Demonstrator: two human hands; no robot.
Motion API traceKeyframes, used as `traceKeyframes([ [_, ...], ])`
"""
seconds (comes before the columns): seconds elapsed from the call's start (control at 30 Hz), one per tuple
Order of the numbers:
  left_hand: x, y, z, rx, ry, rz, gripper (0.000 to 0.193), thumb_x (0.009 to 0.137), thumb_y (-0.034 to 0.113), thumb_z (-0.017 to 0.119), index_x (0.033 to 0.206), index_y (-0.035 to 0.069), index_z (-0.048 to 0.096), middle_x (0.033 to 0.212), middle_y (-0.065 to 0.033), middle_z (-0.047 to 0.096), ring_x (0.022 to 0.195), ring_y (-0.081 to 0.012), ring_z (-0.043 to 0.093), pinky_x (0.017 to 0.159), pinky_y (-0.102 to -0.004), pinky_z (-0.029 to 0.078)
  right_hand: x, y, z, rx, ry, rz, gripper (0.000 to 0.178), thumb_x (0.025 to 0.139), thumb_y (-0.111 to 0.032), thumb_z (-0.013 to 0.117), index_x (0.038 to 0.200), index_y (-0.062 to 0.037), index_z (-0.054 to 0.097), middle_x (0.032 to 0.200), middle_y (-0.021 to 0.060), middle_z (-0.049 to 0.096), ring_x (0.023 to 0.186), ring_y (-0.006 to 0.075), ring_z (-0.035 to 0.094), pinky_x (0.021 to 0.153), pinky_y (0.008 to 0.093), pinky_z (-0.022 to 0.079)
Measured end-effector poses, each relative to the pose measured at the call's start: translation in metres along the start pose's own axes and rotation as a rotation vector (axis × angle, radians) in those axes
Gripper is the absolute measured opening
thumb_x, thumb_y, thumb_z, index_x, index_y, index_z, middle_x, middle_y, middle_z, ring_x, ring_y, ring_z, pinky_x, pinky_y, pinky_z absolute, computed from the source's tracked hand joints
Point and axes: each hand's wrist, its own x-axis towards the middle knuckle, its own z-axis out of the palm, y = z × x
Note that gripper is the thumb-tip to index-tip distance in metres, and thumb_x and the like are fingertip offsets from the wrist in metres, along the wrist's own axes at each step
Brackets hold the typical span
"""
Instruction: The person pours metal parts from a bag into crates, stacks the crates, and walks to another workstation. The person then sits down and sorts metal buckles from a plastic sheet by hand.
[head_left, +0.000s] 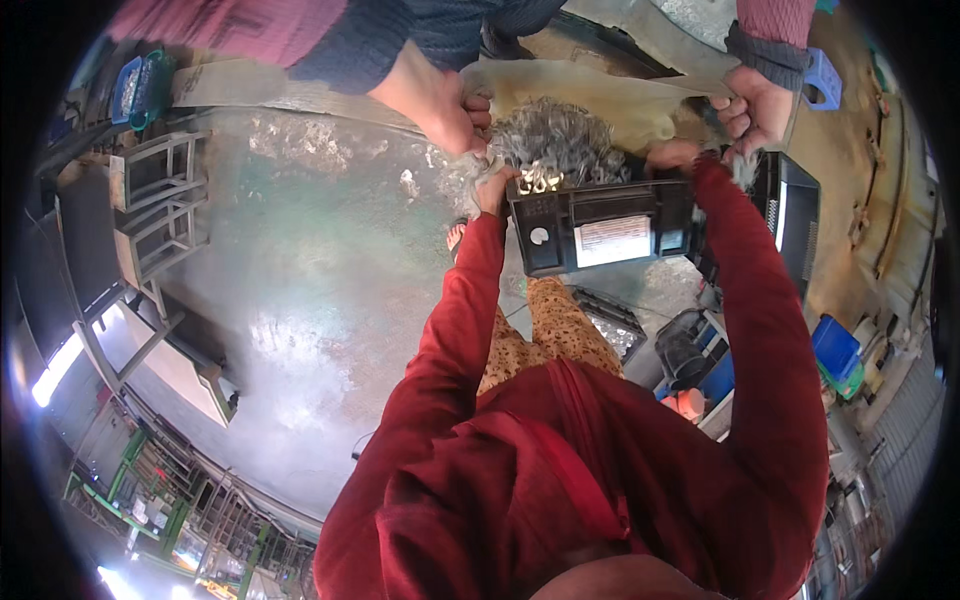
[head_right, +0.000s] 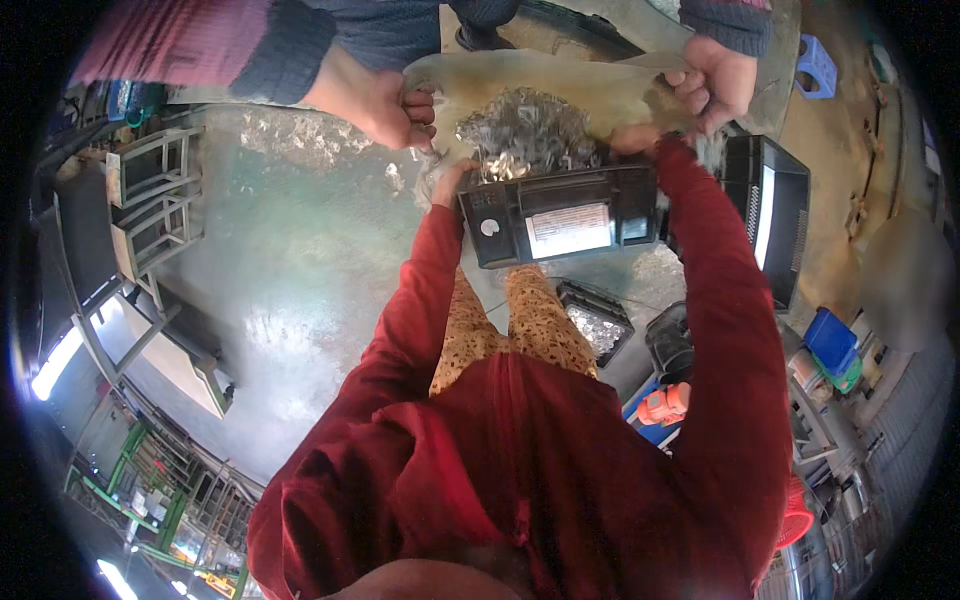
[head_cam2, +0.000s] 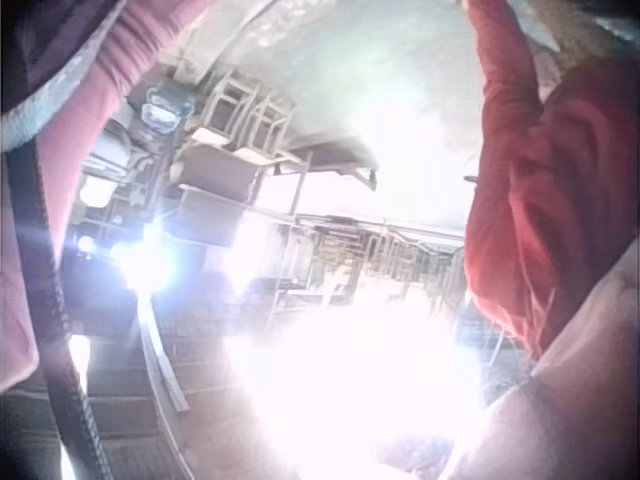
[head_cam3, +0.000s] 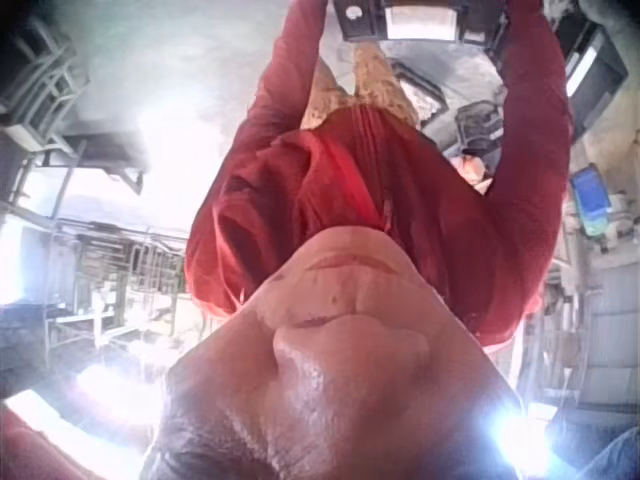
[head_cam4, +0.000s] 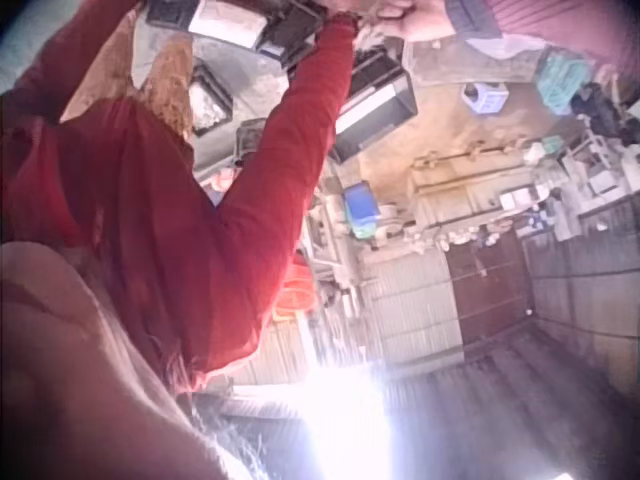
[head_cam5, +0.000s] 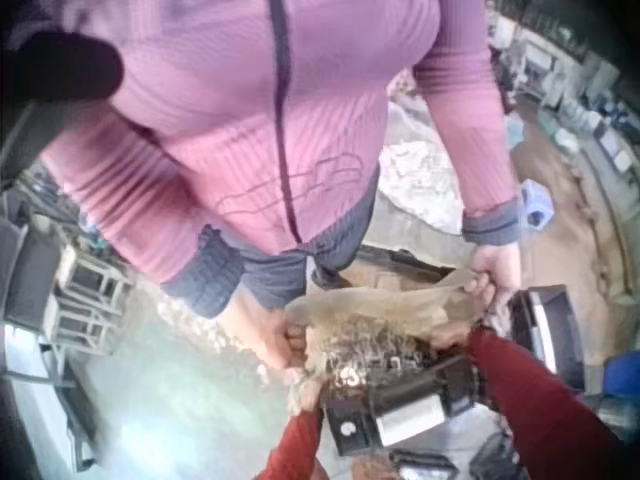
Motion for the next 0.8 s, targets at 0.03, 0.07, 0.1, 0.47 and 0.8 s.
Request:
traceKeyframes([
  [0.03, 0.001, 0.004, 0.008, 0.013, -0.001, -0.002, 0.021, 0.072, 0.025, 0.052, 0.083, 0.008, 0.058, 0.076, -0.0033, 0.054, 0.069, -0.0152, 0.052, 0.065, -0.0244, 0.042, 0.004, -0.004, -0.016, -0.039, -0.085, 0.104, 0.027, 0.071, -0.022, 0.049, 0.088, -0.0027, 0.059, 0.089, 0.0138, 0.058, 0.082, 0.0257, 0.054, 0.072, 0.0331, 0.041],
  [0.07, -0.004, 0.013, 0.020, -0.080, 0.019, 0.042, 0.019, 0.068, 0.022, 0.057, 0.078, 0.006, 0.059, 0.072, -0.0043, 0.056, 0.060, -0.0151, 0.052, 0.055, -0.0257, 0.041, 0.010, 0.003, -0.024, -0.080, -0.165, 0.207, 0.029, 0.072, -0.022, 0.048, 0.090, -0.0024, 0.059, 0.091, 0.0138, 0.058, 0.082, 0.0240, 0.053, 0.073, 0.0318, 0.040],
  [0.1, -0.006, 0.018, 0.032, -0.171, 0.027, 0.079, 0.018, 0.063, 0.018, 0.062, 0.074, 0.004, 0.060, 0.068, -0.0053, 0.057, 0.051, -0.0149, 0.051, 0.045, -0.0269, 0.039, 0.020, 0.042, -0.005, -0.067, -0.154, 0.218, 0.029, 0.072, -0.022, 0.048, 0.090, -0.0024, 0.059, 0.091, 0.0138, 0.058, 0.082, 0.0240, 0.053, 0.073, 0.0318, 0.040],
  [0.47, 0.072, -0.008, -0.036, -0.125, -0.315, 0.262, 0.020, 0.079, 0.024, 0.054, 0.088, 0.007, 0.051, 0.077, -0.0079, 0.056, 0.070, -0.0177, 0.056, 0.065, -0.0290, 0.046, 0.102, 0.140, 0.028, 0.048, -0.035, -0.074, 0.032, 0.072, -0.030, 0.047, 0.082, -0.0038, 0.062, 0.084, 0.0092, 0.061, 0.074, 0.0189, 0.054, 0.066, 0.0303, 0.042],
  [0.8, 0.006, 0.028, -0.006, 0.023, -0.360, 0.250, 0.028, 0.074, 0.032, 0.054, 0.087, 0.007, 0.055, 0.076, -0.0048, 0.054, 0.063, -0.0148, 0.054, 0.056, -0.0264, 0.044, 0.025, 0.039, 0.001, 0.269, 0.072, -0.100, 0.020, 0.067, -0.021, 0.051, 0.069, -0.0024, 0.058, 0.069, 0.0117, 0.055, 0.069, 0.0265, 0.052, 0.064, 0.0358, 0.041],
])
